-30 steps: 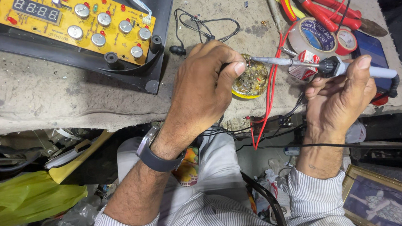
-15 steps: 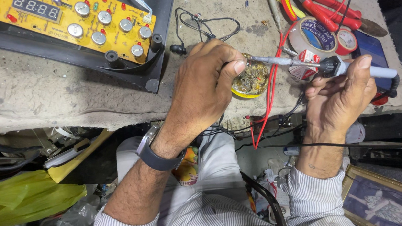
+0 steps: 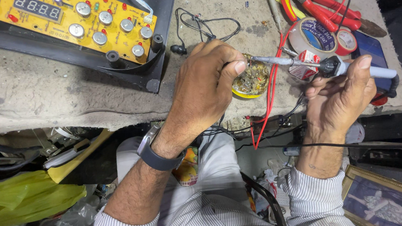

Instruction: The person solders wires on a small electronic component at a cluttered workbench. They hold the component in one hand and a soldering iron in the other, apply solder to the wire joints, then set the iron down and twist and position the soldered wires by hand.

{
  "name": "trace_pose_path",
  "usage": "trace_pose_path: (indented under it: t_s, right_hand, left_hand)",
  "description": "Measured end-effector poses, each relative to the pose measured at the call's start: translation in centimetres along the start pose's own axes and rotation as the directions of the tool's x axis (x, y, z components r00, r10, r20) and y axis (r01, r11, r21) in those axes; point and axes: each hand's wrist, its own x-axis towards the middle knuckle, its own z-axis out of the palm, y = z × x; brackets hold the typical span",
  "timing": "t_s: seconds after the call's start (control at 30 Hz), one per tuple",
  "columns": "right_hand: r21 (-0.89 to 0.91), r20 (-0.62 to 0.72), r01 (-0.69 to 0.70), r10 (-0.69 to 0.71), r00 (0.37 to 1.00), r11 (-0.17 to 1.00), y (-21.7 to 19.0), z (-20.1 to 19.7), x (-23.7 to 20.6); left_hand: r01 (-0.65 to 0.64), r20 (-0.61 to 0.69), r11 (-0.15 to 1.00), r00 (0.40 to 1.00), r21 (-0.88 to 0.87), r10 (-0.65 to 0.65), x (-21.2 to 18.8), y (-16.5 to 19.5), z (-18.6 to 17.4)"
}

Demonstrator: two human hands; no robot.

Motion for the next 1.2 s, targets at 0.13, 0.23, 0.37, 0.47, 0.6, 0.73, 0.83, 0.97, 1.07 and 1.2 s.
trace_pose_path:
  t_s: [0.13, 0.23, 0.37, 0.47, 0.6, 0.73, 0.83, 0.97, 1.07, 1.2]
  right_hand:
    - [-0.012, -0.011, 0.003, -0.004, 1.0, 1.0, 0.04, -0.01, 0.0]
    - [-0.011, -0.019, 0.001, -0.001, 1.0, 1.0, 0.04, 0.02, 0.0]
    - [-0.006, -0.01, -0.003, 0.003, 1.0, 1.0, -0.08, 0.11, 0.0]
    - [-0.009, -0.02, -0.005, 0.004, 1.0, 1.0, -0.17, 0.23, -0.04]
    - [0.02, -0.001, -0.004, 0.004, 1.0, 1.0, -0.24, 0.37, -0.09]
    - [0.0, -0.013, -0.005, 0.005, 1.0, 1.0, -0.24, 0.35, -0.1]
    - [-0.017, -0.018, 0.003, -0.004, 1.0, 1.0, -0.21, 0.28, -0.07]
    - [0.011, -0.001, 0.003, -0.003, 1.0, 1.0, -0.19, 0.2, 0.0]
    - [0.001, 0.003, 0.01, -0.01, 1.0, 1.0, -0.14, 0.14, 0.04]
    - [0.005, -0.022, 0.006, -0.006, 1.0, 1.0, -0.04, 0.02, 0.21]
  left_hand:
    - [0.001, 0.001, 1.0, 1.0, 0.001, -0.001, 0.05, -0.05, 0.11]
    - [0.0, 0.004, 1.0, 1.0, -0.001, 0.0, 0.04, -0.06, 0.13]
    - [0.004, 0.005, 1.0, 1.0, -0.001, -0.004, 0.01, -0.03, 0.14]
    - [0.004, 0.004, 1.0, 1.0, -0.005, -0.004, 0.03, -0.03, 0.14]
    - [0.003, 0.002, 1.0, 1.0, -0.004, -0.003, 0.06, -0.03, 0.11]
    - [0.003, 0.0, 1.0, 1.0, -0.003, -0.003, 0.05, 0.01, 0.12]
    - [0.003, -0.001, 1.0, 1.0, -0.002, -0.003, 0.06, 0.0, 0.13]
    - [-0.007, -0.001, 1.0, 1.0, -0.001, 0.007, 0.09, -0.06, 0.08]
    - [-0.005, 0.005, 1.0, 1.0, 0.007, 0.005, 0.15, -0.08, 0.11]
    - [0.0, 0.008, 1.0, 1.0, 0.006, 0.0, 0.09, -0.03, -0.03]
